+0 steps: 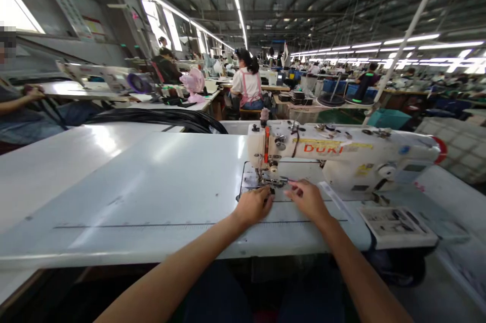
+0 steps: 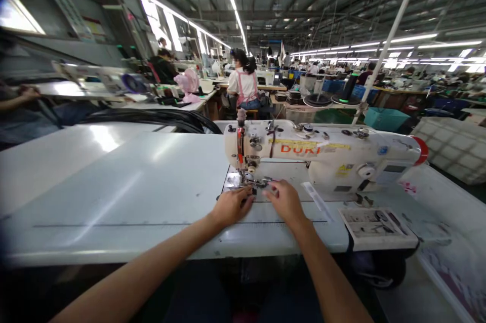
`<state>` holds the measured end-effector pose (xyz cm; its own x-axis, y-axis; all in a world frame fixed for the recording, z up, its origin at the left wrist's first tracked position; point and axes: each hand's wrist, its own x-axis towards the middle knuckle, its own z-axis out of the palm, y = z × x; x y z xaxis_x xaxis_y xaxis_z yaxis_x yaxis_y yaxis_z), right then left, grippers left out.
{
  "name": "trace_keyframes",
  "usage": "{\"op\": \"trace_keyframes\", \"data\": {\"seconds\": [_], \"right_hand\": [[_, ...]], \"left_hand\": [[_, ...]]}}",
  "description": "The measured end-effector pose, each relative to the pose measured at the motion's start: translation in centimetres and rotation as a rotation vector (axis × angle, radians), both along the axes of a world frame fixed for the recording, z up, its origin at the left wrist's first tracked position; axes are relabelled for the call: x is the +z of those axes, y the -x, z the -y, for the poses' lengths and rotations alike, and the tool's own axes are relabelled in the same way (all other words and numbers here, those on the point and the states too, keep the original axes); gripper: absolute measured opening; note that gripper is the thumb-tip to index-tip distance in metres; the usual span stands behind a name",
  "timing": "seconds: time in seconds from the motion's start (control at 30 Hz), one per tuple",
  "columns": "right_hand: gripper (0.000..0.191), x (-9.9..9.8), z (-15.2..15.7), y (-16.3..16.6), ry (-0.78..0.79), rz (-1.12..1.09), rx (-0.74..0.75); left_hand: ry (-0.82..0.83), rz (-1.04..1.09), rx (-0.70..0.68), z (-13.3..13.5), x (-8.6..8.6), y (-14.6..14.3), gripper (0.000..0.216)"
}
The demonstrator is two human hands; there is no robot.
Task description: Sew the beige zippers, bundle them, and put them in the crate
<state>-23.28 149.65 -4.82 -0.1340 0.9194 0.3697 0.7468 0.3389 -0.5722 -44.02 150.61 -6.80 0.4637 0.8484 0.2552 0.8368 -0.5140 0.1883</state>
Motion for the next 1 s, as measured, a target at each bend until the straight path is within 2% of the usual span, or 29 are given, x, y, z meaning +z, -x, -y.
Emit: {"op": "trace_keyframes", "data": {"seconds": [0.1,0.2,0.6,0.8,1.0], "right_hand": [[0.024,-3.1,-4.4,3.4,-0.013,0.038,-0.028],[0.02,-4.9,-5.6,3.6,-0.023,0.058,-0.023],[0.021,-5.1,-6.4,2.9,-0.092,0.021,0.065],[0.017,-6.2,-6.9,2.9,-0.104,-0.015,0.021],[0.013,-6.4,-6.7,3.0,-0.121,-0.043,-0.011]], "left_hand": [[0.005,0.02,0.011,0.0,0.1,0.3,0.033],[0.0,0.036,0.006,-0.3,0.0,0.5,0.033],[-0.012,0.067,-0.024,-1.2,-0.3,0.8,0.031],[-0.025,0.084,-0.027,-1.4,-0.7,0.9,0.029],[-0.042,0.077,-0.038,-1.1,-0.6,1.0,0.029]]}}
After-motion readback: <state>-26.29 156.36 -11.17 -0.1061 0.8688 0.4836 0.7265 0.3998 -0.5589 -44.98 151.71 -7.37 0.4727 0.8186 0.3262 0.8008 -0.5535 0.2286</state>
